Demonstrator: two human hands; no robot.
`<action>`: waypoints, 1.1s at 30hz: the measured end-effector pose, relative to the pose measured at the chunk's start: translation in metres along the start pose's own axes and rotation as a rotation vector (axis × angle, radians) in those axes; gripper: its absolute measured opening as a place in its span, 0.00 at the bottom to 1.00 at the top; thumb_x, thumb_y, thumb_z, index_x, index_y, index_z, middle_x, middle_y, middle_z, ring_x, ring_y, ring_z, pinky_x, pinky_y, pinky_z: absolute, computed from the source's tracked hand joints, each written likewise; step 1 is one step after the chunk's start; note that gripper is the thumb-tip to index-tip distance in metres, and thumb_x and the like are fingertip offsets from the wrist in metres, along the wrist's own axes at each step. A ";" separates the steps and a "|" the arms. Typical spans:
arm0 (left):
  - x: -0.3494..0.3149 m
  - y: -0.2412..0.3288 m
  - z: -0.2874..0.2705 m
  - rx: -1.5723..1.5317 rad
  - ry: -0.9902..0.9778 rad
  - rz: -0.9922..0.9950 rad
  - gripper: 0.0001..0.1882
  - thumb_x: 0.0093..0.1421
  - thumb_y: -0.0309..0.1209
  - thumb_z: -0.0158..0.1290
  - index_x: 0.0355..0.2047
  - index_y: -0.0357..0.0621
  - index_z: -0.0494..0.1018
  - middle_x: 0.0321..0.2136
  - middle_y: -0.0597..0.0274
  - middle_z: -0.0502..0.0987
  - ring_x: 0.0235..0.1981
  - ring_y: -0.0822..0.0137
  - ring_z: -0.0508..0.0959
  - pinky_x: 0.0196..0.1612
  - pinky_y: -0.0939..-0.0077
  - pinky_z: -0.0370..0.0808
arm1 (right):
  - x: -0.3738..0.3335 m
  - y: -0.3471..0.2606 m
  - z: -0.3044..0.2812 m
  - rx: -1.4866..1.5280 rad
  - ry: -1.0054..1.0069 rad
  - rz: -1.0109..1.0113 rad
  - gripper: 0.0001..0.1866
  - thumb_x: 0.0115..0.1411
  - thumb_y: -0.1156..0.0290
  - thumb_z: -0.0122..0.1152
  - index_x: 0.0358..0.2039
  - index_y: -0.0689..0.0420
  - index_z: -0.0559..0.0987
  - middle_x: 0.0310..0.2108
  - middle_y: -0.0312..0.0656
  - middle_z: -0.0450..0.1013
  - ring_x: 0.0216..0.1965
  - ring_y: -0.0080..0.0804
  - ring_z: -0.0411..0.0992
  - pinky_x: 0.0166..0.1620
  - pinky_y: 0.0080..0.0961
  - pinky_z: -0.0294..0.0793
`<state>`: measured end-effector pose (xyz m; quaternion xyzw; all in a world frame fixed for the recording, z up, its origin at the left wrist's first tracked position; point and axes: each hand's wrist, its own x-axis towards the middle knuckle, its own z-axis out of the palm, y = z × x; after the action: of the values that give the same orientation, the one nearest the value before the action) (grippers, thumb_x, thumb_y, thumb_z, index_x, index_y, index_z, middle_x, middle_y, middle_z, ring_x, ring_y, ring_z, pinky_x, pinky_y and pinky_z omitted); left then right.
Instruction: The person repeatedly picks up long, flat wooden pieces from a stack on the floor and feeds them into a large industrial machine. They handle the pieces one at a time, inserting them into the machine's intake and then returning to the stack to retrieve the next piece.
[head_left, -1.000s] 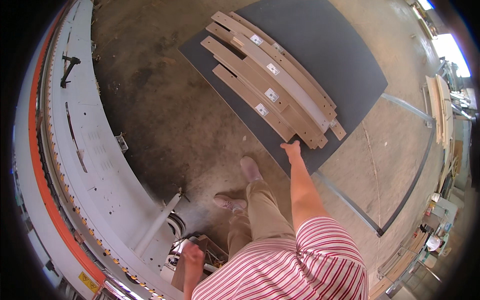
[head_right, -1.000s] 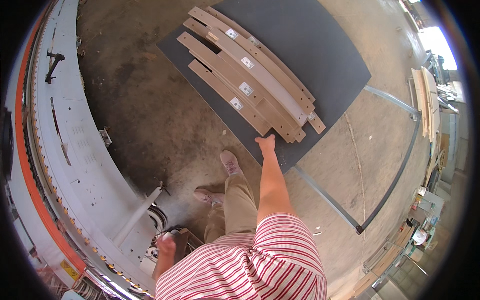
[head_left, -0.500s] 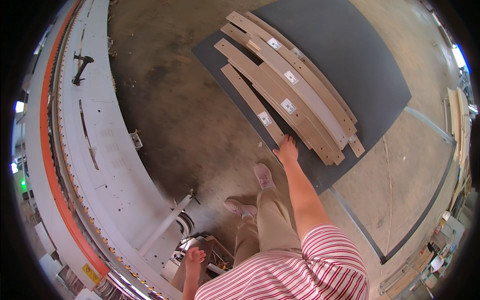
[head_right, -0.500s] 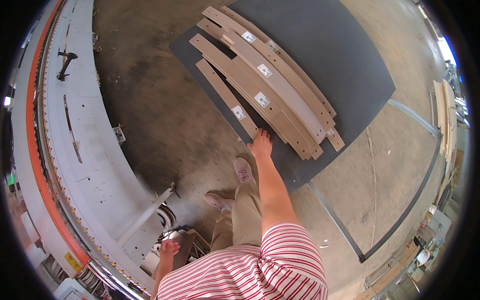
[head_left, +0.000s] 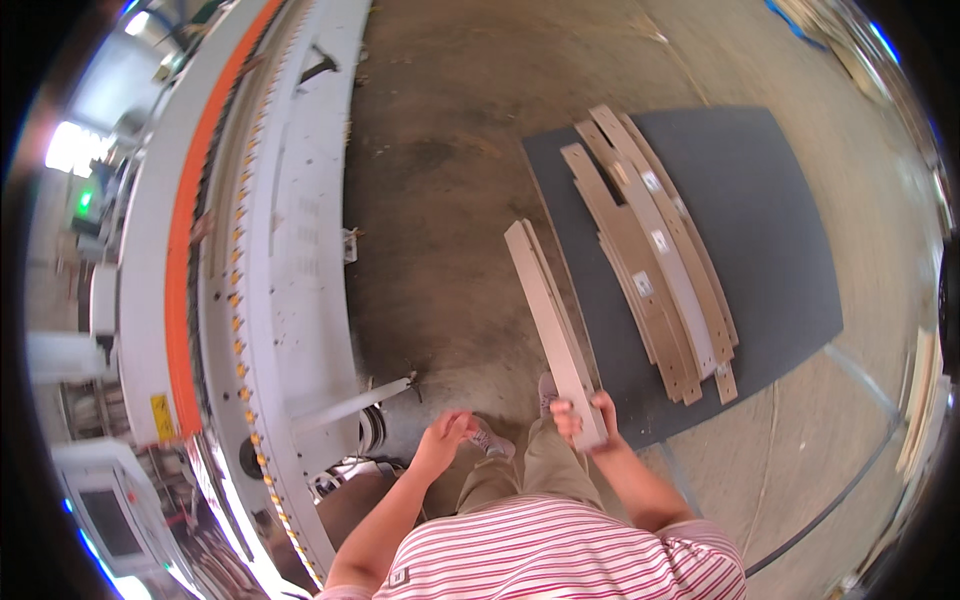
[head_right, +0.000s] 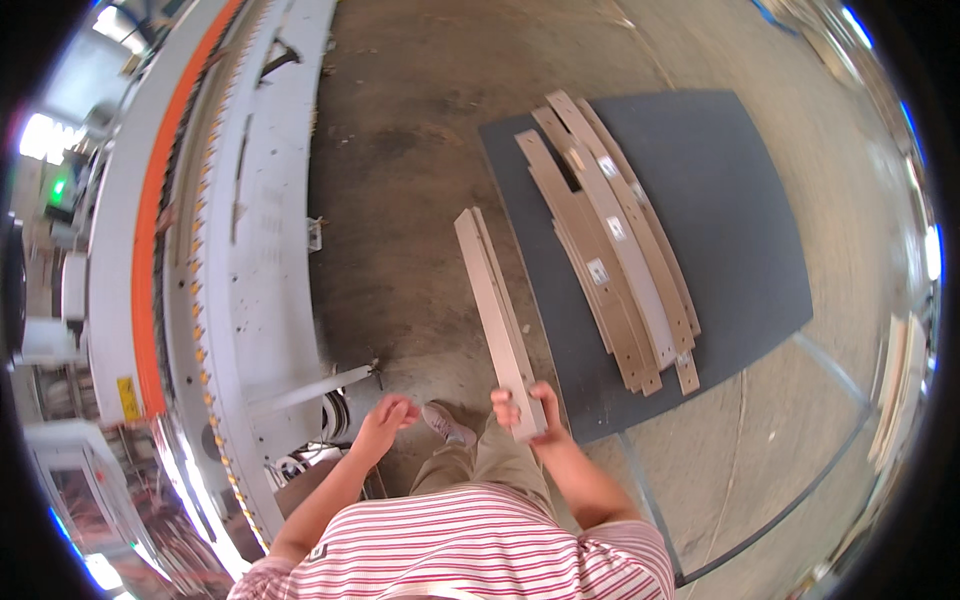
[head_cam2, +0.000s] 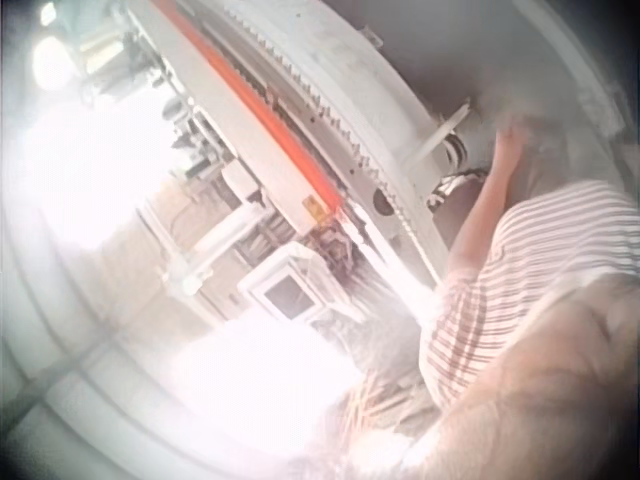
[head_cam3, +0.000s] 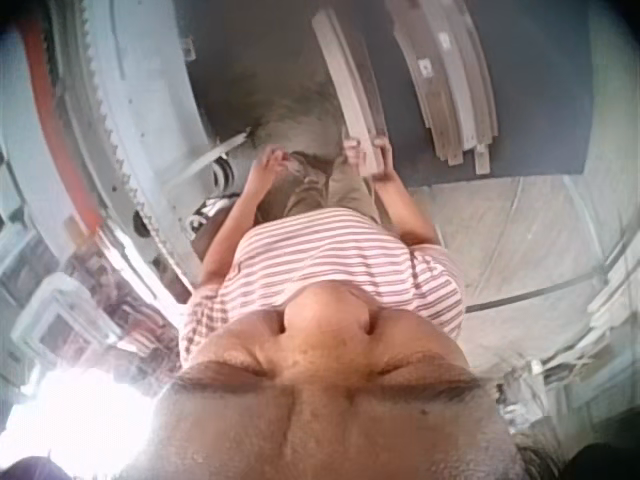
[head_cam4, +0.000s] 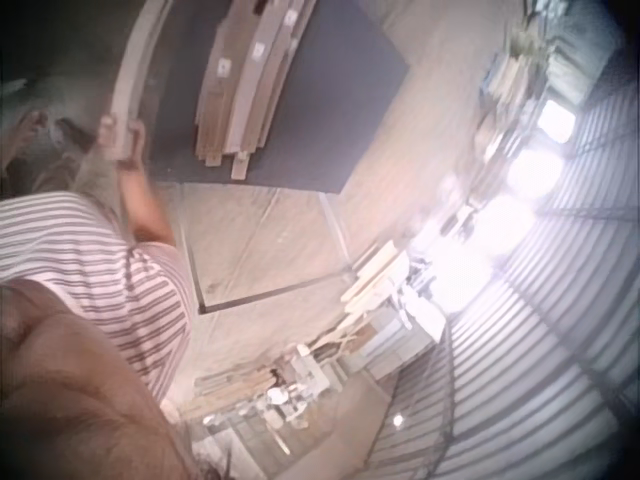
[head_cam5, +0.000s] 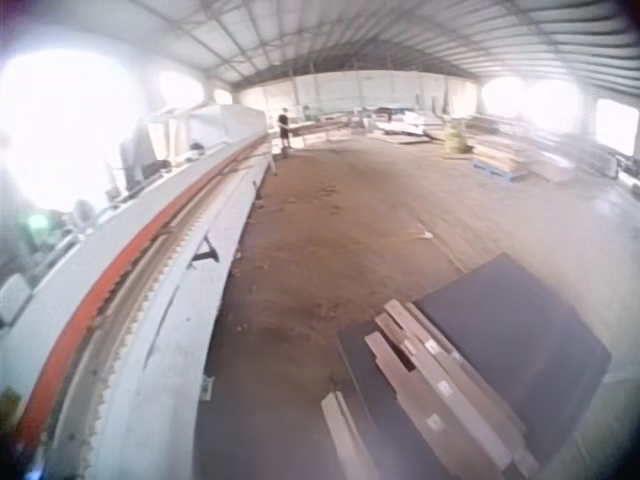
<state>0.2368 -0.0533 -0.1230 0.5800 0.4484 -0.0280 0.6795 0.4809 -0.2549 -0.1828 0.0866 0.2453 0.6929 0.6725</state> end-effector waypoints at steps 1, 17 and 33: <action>0.005 0.015 0.003 -0.079 -0.031 0.031 0.19 0.71 0.39 0.45 0.54 0.36 0.67 0.47 0.53 0.77 0.46 0.66 0.78 0.49 0.72 0.75 | -0.007 0.022 0.012 0.015 -0.037 0.046 0.29 0.49 0.60 0.59 0.47 0.66 0.66 0.36 0.40 0.63 0.28 0.26 0.64 0.32 0.24 0.68; -0.085 0.107 -0.133 -1.250 0.369 0.637 0.26 0.70 0.53 0.39 0.53 0.43 0.58 0.47 0.54 0.74 0.44 0.59 0.78 0.46 0.58 0.80 | 0.019 0.152 0.141 -1.621 0.213 0.092 0.38 0.37 0.65 0.72 0.51 0.63 0.70 0.51 0.52 0.74 0.47 0.38 0.76 0.50 0.32 0.75; -0.198 -0.085 -0.356 -1.460 1.003 0.611 0.27 0.72 0.52 0.32 0.48 0.38 0.63 0.34 0.54 0.75 0.32 0.60 0.78 0.36 0.63 0.81 | 0.061 0.180 0.102 -1.675 0.256 0.006 0.18 0.50 0.78 0.58 0.42 0.56 0.64 0.22 0.34 0.62 0.16 0.21 0.61 0.19 0.19 0.62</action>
<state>-0.1338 0.1137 -0.0341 0.0470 0.4240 0.6935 0.5806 0.3612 -0.1683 -0.0254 -0.5188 -0.2751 0.6520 0.4797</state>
